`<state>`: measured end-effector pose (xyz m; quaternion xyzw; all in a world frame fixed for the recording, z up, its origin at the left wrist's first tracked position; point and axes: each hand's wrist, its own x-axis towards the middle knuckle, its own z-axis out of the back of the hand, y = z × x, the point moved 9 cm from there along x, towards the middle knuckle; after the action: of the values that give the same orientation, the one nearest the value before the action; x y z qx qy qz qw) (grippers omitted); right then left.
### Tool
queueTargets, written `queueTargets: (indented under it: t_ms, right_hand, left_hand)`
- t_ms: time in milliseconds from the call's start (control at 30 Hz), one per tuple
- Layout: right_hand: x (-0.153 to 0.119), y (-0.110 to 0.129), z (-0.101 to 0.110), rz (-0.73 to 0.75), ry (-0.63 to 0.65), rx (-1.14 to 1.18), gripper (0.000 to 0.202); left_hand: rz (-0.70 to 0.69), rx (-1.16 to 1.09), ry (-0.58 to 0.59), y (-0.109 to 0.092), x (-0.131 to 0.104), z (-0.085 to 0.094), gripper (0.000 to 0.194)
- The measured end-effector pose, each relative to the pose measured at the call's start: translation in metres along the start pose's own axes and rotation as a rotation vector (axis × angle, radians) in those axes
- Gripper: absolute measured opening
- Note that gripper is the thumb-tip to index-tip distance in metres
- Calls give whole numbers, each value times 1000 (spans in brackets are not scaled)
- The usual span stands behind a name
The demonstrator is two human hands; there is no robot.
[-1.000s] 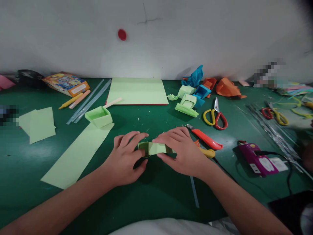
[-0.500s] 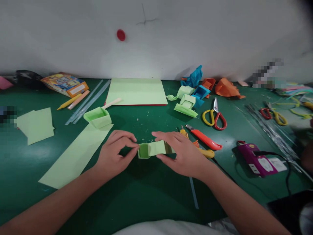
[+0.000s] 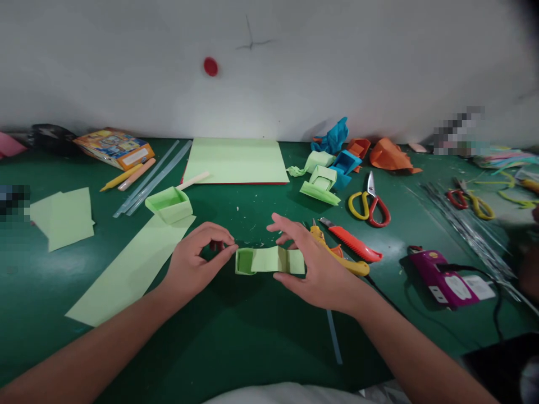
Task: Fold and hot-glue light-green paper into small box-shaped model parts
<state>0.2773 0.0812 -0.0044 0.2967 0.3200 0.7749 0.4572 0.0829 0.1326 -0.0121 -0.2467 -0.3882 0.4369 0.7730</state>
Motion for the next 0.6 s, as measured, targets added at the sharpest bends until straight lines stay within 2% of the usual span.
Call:
queueTargets:
  t_ms: [333,467,600]
  right_hand:
    - [-5,1,7,27,23,168,95]
    - [-5,6,5,99,43,244,86]
    - [-3,10,5,144,-1,323,69]
  left_hand:
    - [-110,-32,90,-13,-4,-6,8]
    - [-128,-47,98,-15,-4,-7,8]
    - [-184,-73,131,-19,-6,-10,11]
